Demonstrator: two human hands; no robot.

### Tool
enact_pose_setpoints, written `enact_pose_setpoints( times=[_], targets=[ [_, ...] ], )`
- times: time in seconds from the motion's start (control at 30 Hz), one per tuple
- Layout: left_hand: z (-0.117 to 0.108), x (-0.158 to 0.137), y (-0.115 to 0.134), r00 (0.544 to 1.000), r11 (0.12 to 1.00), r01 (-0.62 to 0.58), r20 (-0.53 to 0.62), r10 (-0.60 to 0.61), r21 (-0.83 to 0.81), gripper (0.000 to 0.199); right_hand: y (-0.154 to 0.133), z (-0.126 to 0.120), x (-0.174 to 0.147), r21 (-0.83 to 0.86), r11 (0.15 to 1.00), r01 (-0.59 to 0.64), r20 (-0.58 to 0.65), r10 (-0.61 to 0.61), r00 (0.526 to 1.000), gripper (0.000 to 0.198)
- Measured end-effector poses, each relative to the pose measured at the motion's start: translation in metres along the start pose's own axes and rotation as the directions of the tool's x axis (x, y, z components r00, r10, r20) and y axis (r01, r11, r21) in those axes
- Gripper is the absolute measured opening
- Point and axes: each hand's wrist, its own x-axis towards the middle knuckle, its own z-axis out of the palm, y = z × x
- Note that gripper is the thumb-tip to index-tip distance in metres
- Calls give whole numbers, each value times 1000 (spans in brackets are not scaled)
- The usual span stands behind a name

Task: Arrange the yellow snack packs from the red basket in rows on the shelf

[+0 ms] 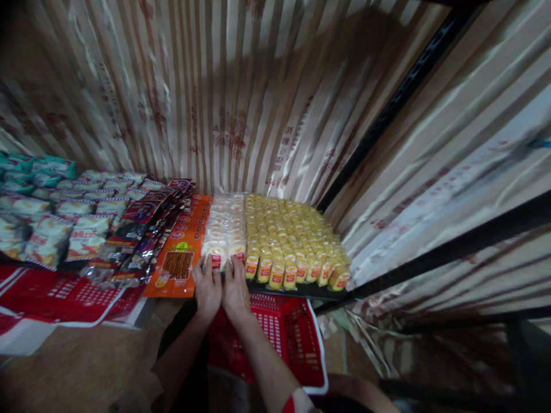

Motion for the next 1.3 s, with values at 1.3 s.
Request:
enact_pose_setpoints(
  times=[1.3],
  targets=[
    [-11, -24, 15, 748, 838, -541, 417, 517, -68, 40, 34, -91, -69, -204, 968, -145, -298, 80, 951, 57]
  ],
)
